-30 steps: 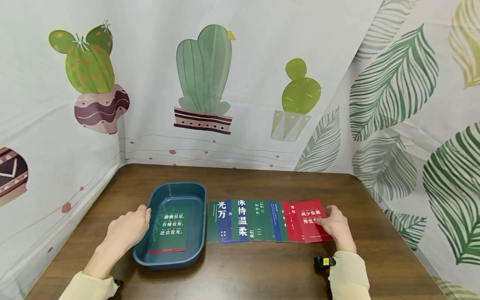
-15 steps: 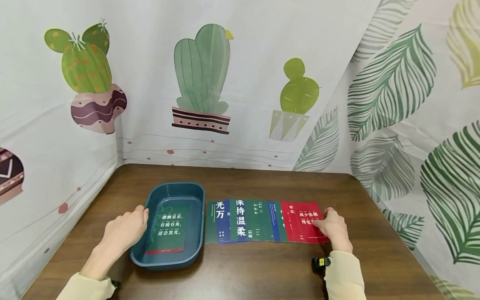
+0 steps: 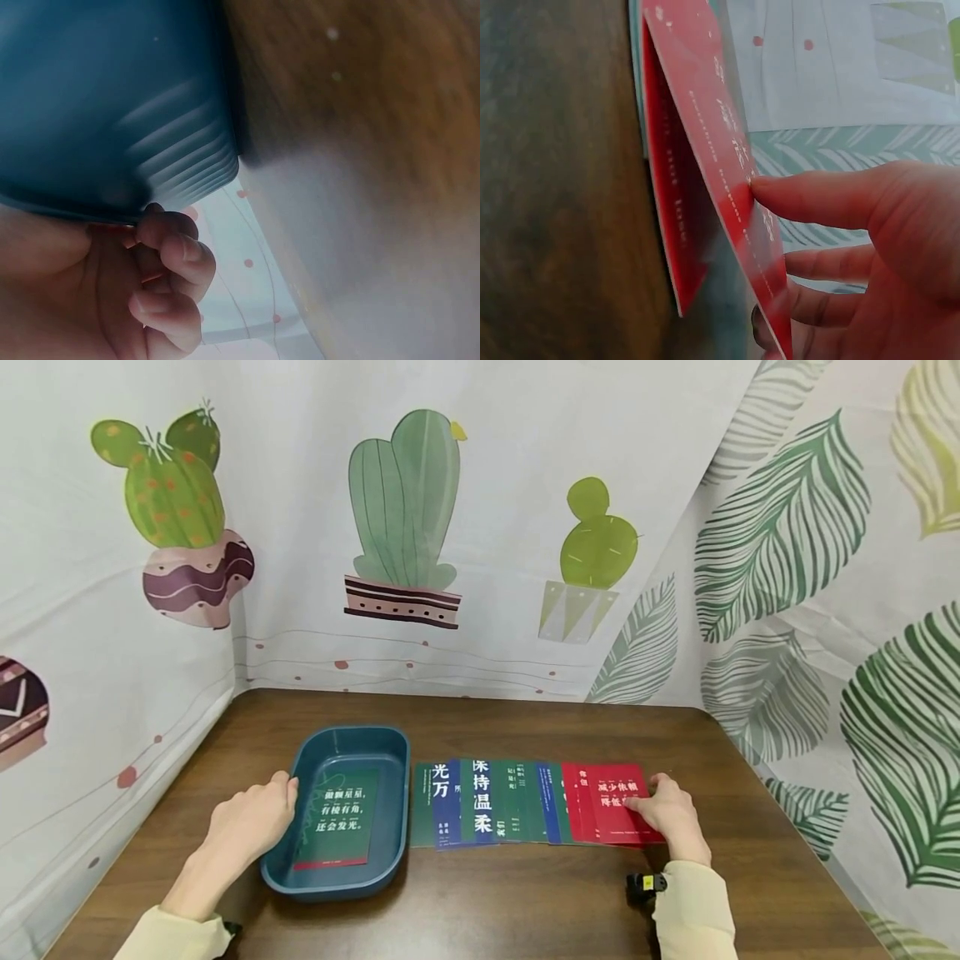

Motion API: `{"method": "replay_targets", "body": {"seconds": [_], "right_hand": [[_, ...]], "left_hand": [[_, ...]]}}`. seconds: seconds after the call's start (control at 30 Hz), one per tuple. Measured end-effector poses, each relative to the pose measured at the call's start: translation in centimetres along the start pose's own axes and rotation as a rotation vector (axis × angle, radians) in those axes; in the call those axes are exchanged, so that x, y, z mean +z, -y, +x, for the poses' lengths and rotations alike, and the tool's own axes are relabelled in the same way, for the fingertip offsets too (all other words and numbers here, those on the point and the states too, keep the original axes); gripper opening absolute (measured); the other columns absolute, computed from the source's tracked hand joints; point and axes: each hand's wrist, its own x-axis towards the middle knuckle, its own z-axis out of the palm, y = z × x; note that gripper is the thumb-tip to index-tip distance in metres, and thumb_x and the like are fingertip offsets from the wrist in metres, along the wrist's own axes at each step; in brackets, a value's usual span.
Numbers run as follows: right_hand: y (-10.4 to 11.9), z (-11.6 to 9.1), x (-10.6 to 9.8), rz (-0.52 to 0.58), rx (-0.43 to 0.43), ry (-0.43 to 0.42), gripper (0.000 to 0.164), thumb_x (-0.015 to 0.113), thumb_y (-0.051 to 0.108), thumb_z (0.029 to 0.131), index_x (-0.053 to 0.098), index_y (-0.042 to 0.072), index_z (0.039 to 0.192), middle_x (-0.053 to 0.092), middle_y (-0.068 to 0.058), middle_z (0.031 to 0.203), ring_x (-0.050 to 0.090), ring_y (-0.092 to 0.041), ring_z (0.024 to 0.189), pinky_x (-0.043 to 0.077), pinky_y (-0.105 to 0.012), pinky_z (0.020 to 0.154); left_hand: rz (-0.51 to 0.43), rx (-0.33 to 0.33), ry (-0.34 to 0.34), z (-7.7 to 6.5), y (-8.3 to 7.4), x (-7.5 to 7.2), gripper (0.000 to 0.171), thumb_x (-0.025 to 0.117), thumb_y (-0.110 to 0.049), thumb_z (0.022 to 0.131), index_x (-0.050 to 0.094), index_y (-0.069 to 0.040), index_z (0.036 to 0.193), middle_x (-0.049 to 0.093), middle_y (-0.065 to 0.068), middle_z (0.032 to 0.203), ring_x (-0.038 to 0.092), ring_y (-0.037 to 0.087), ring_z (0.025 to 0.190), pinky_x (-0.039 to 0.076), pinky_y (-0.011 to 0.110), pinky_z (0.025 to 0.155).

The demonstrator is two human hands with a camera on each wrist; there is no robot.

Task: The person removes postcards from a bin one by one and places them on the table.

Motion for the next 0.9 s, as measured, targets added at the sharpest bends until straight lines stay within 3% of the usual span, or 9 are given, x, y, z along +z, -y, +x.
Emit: {"method": "replay_targets", "body": {"seconds": [0.43, 0.6, 0.73, 0.9], "right_hand": [[-0.2, -0.1, 0.5, -0.067, 0.013, -0.017, 0.066, 0.074, 0.033, 0.083, 0.043, -0.004, 0.128, 0.051, -0.029, 0.114, 0.050, -0.040, 0.098, 0.042, -0.054, 0.079], [-0.3, -0.1, 0.5, -0.044, -0.002, -0.057, 0.062, 0.065, 0.037, 0.091, 0.041, -0.002, 0.133, 0.046, -0.030, 0.121, 0.046, -0.044, 0.107, 0.039, -0.060, 0.083], [0.1, -0.2, 0.2, 0.017, -0.063, -0.137, 0.056, 0.056, 0.036, 0.097, 0.041, -0.001, 0.136, 0.041, -0.031, 0.127, 0.041, -0.048, 0.115, 0.034, -0.065, 0.089], [1.9, -0.8, -0.4, 0.141, -0.215, -0.180, 0.050, 0.054, 0.030, 0.100, 0.042, 0.000, 0.139, 0.040, -0.026, 0.133, 0.040, -0.043, 0.121, 0.036, -0.059, 0.096]], "left_hand": [[-0.005, 0.001, -0.010, -0.1, -0.1, -0.1, 0.034, 0.034, -0.028, 0.106, 0.049, 0.001, 0.100, 0.058, 0.026, 0.085, 0.059, 0.045, 0.072, 0.044, 0.055, 0.058], [-0.001, -0.002, -0.002, 0.0, 0.0, -0.1, 0.034, 0.034, -0.029, 0.107, 0.049, 0.002, 0.101, 0.058, 0.026, 0.085, 0.059, 0.044, 0.072, 0.045, 0.055, 0.058], [-0.002, -0.006, 0.005, 0.1, 0.0, -0.1, 0.035, 0.034, -0.029, 0.107, 0.049, 0.002, 0.102, 0.059, 0.026, 0.087, 0.059, 0.044, 0.074, 0.045, 0.055, 0.059], [-0.003, -0.004, 0.006, 0.1, 0.0, 0.0, 0.035, 0.033, -0.029, 0.107, 0.049, 0.002, 0.102, 0.059, 0.026, 0.087, 0.059, 0.045, 0.074, 0.045, 0.056, 0.059]]}}
